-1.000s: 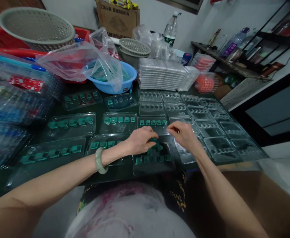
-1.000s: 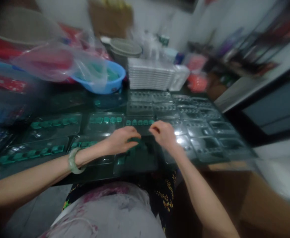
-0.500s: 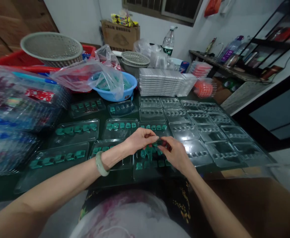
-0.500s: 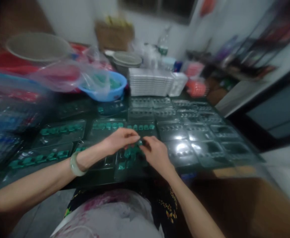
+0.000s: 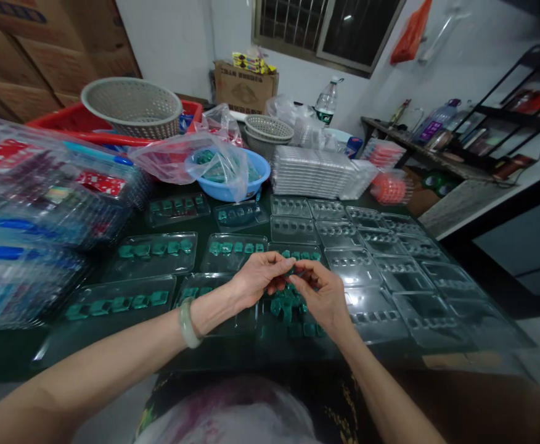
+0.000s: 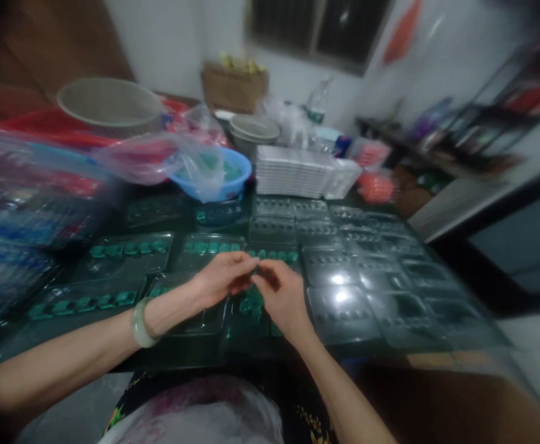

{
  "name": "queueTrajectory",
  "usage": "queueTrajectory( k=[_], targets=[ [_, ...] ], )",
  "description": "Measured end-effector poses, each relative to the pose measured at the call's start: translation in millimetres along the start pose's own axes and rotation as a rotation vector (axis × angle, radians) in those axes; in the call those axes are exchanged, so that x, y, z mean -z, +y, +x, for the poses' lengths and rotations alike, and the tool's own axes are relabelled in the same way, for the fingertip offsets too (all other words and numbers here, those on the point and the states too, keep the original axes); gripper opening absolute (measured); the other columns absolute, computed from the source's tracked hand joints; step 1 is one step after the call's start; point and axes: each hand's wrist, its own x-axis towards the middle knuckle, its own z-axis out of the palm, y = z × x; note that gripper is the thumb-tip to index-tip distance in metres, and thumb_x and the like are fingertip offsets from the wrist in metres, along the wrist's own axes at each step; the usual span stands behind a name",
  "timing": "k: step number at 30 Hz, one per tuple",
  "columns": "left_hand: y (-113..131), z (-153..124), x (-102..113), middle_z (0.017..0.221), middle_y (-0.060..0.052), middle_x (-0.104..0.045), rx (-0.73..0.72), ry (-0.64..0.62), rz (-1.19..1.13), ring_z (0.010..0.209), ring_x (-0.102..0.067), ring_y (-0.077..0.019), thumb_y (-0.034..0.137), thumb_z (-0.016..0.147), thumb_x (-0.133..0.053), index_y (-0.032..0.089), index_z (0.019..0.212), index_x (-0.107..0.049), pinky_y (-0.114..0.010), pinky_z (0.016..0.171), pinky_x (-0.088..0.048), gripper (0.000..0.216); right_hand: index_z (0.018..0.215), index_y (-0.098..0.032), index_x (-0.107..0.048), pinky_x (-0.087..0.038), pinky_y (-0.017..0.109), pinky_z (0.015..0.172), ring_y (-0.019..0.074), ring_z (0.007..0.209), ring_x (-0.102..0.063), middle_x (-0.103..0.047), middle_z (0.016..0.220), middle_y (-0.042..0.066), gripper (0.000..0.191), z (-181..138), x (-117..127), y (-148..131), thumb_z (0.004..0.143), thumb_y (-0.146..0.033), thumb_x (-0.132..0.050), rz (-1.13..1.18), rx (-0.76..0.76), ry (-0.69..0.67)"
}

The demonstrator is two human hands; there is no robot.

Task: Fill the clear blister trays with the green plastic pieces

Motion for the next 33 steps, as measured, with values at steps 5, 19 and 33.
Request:
queueTrajectory(
  k=[5, 19, 33],
  targets=[
    [2, -2, 8, 0.047, 0.003, -0.048, -0.017, 0.096, 0.067, 0.042, -0.044, -0.0069, 0.048, 0.067, -0.061, 0.014, 0.062, -0.055, -0.018, 0.035, -0.027, 0.035, 0.091, -0.020, -0.057, -0.046, 0.025, 0.060, 0.0133, 0.064, -0.057, -0.061, 0.075, 0.001, 0.017, 12, -11, 6, 0.075, -0.026, -0.057, -0.015, -0.018, 0.015],
    [11, 17, 47, 0.053, 0.003, -0.047, -0.165, 0.339, -0.111, 0.044, -0.041, -0.0053, 0.034, 0.062, -0.068, 0.014, 0.066, -0.059, -0.017, 0.036, -0.026, 0.022, 0.086, -0.018, -0.060, -0.044, 0.023, 0.055, 0.0119, 0.060, -0.055, -0.059, 0.069, 0.001, 0.016, 75, -44, 10, 0.071, -0.023, -0.057, -0.005, 0.038, -0.095],
    [30, 31, 88, 0.067, -0.002, -0.055, 0.019, 0.227, -0.135, 0.052, -0.051, -0.0091, 0.031, 0.066, -0.062, 0.013, 0.076, -0.060, -0.019, 0.039, -0.029, 0.021, 0.082, -0.015, -0.063, -0.042, 0.022, 0.047, 0.0126, 0.055, -0.055, -0.063, 0.066, 0.002, 0.020, 110, -66, 10, 0.070, -0.031, -0.060, 0.125, -0.054, -0.174]
  ],
)
